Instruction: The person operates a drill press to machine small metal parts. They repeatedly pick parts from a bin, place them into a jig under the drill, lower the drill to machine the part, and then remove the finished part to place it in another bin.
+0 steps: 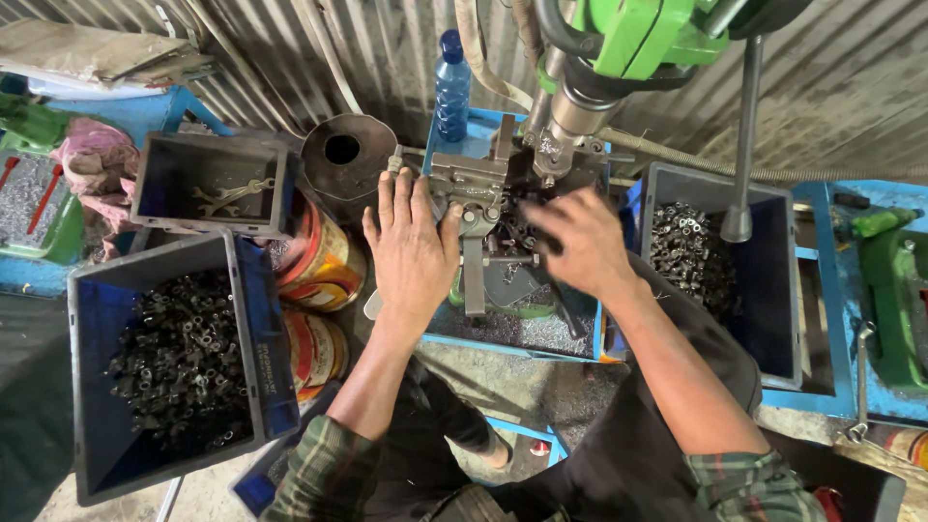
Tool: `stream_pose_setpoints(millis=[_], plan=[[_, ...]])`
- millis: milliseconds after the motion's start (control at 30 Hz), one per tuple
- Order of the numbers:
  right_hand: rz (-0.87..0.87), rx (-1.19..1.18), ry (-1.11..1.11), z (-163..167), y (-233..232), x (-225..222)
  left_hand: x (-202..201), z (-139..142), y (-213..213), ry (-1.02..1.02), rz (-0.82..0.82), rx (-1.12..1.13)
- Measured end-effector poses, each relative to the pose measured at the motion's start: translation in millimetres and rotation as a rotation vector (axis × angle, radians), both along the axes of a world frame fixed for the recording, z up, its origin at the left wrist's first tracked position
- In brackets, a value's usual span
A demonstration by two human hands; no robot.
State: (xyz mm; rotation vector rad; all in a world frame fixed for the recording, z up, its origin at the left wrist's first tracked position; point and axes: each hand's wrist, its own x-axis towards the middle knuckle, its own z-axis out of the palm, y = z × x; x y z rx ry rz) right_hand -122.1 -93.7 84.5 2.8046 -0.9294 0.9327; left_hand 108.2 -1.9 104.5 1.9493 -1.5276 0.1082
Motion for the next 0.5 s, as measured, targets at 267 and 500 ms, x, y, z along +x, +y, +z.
stream_pose_setpoints(millis=[267,500], plan=[[-0.004,-0.032,-0.202,-13.4,-5.5,-8.2,-0.7,-0.7,-1.0,-0.029,0.024,-0.011],[-0.125,-0.236,-0.231,-13.0,-18.2,12.5,-1.2,-1.6,-0.3,-0.059,0.028,-0.008]])
